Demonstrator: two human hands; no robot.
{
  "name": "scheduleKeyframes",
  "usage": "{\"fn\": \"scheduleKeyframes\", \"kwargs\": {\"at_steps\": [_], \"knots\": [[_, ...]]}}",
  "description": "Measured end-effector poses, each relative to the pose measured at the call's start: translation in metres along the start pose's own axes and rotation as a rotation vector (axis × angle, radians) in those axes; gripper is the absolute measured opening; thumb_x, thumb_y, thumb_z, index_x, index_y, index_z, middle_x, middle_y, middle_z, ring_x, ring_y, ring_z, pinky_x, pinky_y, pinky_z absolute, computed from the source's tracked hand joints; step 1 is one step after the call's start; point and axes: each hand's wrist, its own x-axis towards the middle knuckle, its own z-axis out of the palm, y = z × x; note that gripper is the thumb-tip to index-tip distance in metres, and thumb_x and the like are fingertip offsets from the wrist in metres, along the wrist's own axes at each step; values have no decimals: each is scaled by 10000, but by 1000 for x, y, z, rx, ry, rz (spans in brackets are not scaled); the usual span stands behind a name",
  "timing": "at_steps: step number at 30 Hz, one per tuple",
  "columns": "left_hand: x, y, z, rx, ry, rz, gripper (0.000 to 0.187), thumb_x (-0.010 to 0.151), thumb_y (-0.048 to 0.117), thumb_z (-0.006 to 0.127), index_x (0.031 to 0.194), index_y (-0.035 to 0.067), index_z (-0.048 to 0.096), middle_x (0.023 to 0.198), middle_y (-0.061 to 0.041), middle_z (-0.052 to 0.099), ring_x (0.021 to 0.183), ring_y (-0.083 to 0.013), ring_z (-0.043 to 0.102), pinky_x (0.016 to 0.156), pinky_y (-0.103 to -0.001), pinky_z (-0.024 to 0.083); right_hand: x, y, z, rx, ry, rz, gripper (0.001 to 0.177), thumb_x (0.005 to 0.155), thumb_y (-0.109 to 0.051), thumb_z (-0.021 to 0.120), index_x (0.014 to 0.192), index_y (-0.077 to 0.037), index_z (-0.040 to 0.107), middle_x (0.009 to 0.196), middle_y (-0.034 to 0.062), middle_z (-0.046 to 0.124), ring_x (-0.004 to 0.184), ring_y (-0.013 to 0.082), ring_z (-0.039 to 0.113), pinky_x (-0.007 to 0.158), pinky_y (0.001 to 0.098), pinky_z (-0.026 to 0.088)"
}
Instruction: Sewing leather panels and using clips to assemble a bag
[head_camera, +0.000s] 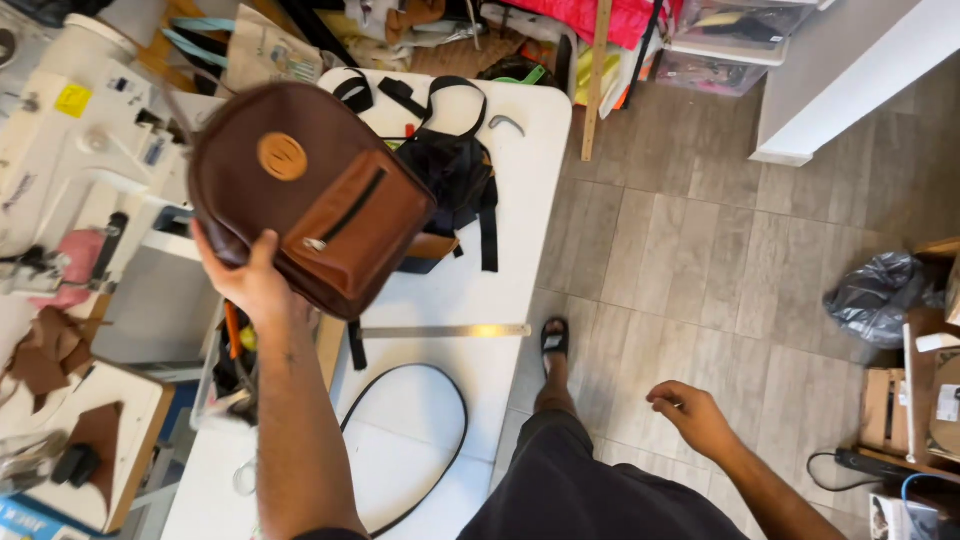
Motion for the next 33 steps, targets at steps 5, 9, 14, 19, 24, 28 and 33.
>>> {"fn": "scheduleKeyframes", "kwargs": {"at_steps": [5, 9, 14, 19, 24, 28, 33], "knots": [[84, -54, 49, -323, 179, -51, 857, 802, -209, 740, 1526, 155, 463, 1544, -257, 562, 1354, -479, 641, 1116, -633, 607, 92, 48, -81, -236, 165, -141, 179, 935, -201, 695, 1049, -139, 818, 1088, -11, 829, 914, 160, 757, 884, 300, 574], [131, -119, 49, -313, 389, -130, 861, 780, -166, 759, 1512, 185, 472, 1562, -214, 553, 1328, -465, 649, 1078, -633, 585, 145, 76, -156, -411, 302, 71, 338, 942, -382, 648, 1143, -162, 808, 1039, 51, 854, 1025, 212, 775, 939, 350, 535], [134, -230, 34, -270, 516, -368, 869, 657, -129, 767, 1438, 144, 503, 1377, -190, 667, 1150, -382, 706, 972, -550, 622, 167, 33, -208, -251, 336, 86, 219, 950, -188, 668, 1018, -41, 816, 963, 121, 848, 936, 219, 801, 843, 302, 504], [112, -323, 35, -109, 571, -604, 721, 623, -98, 734, 1288, 170, 663, 1201, -133, 758, 1009, -323, 721, 849, -504, 650, 210, 33, -217, -231, 256, 41, 277, 921, -98, 598, 1006, 5, 840, 1041, 90, 846, 893, 227, 829, 792, 269, 530], [77, -319, 24, 88, 470, -730, 1056, 820, 136, 797, 1641, 306, 155, 1634, -113, 430, 1430, -304, 512, 1138, -473, 480, 223, -22, -205, -419, 162, 50, 197, 914, -185, 677, 999, -85, 823, 982, 45, 852, 908, 179, 821, 859, 302, 533], [14, -312, -35, 924, 133, -403, 1078, 842, 502, 831, 1623, 92, 211, 1606, -299, 302, 1510, -437, 268, 1250, -487, 219, 231, -61, -194, -487, 77, -44, 204, 902, -182, 670, 993, -93, 829, 955, 55, 855, 896, 182, 818, 863, 308, 563], [-185, -220, -55, 962, -216, -269, 441, 1008, 332, 672, 668, 105, 506, 543, -38, 461, 542, -166, 388, 554, -429, 367, 232, -84, -144, -565, -57, -296, 177, 913, -261, 722, 1024, -165, 821, 1044, -2, 827, 951, 173, 775, 910, 307, 551]]}}
